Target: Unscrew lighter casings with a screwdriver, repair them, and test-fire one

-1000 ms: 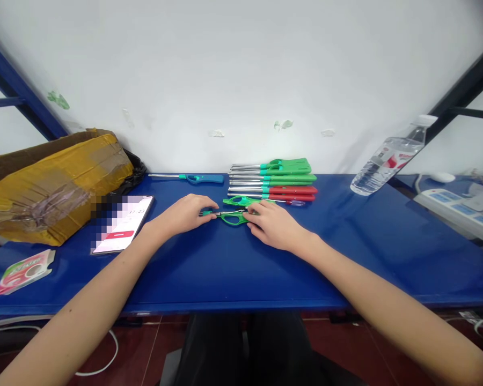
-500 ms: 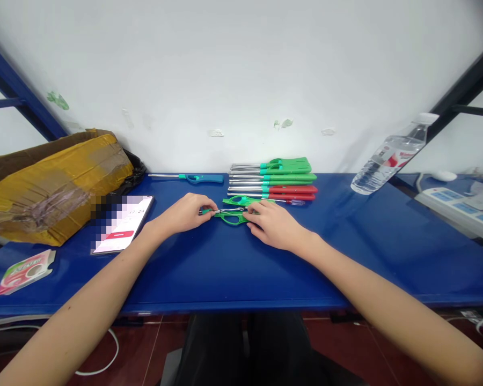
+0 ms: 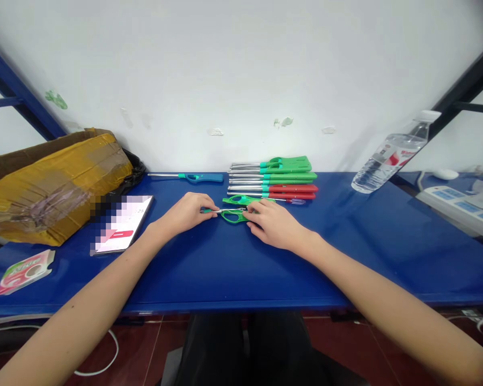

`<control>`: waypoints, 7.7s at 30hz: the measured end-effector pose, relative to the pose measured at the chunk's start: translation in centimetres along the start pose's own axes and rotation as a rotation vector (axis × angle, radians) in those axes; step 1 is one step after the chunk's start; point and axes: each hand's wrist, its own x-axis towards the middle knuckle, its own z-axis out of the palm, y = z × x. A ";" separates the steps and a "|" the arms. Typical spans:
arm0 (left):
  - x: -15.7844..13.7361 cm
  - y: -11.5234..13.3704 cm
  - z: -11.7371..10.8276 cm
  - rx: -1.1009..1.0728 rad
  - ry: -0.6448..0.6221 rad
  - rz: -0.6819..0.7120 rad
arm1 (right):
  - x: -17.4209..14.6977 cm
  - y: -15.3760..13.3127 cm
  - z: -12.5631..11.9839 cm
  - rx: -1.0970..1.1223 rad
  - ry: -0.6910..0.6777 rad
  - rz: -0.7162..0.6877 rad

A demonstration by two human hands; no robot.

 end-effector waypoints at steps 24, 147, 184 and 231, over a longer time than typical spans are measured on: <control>0.0 0.2 -1.0 0.055 -0.072 -0.093 | 0.0 0.2 0.1 0.019 0.005 -0.010; -0.5 0.8 -0.9 0.101 -0.128 -0.047 | -0.1 0.5 0.1 0.066 0.083 -0.001; -0.2 1.9 0.0 0.153 -0.090 0.014 | 0.3 3.7 0.7 0.194 0.208 0.054; 0.6 3.4 2.7 0.054 -0.031 0.013 | 2.1 2.6 2.4 0.435 0.344 0.060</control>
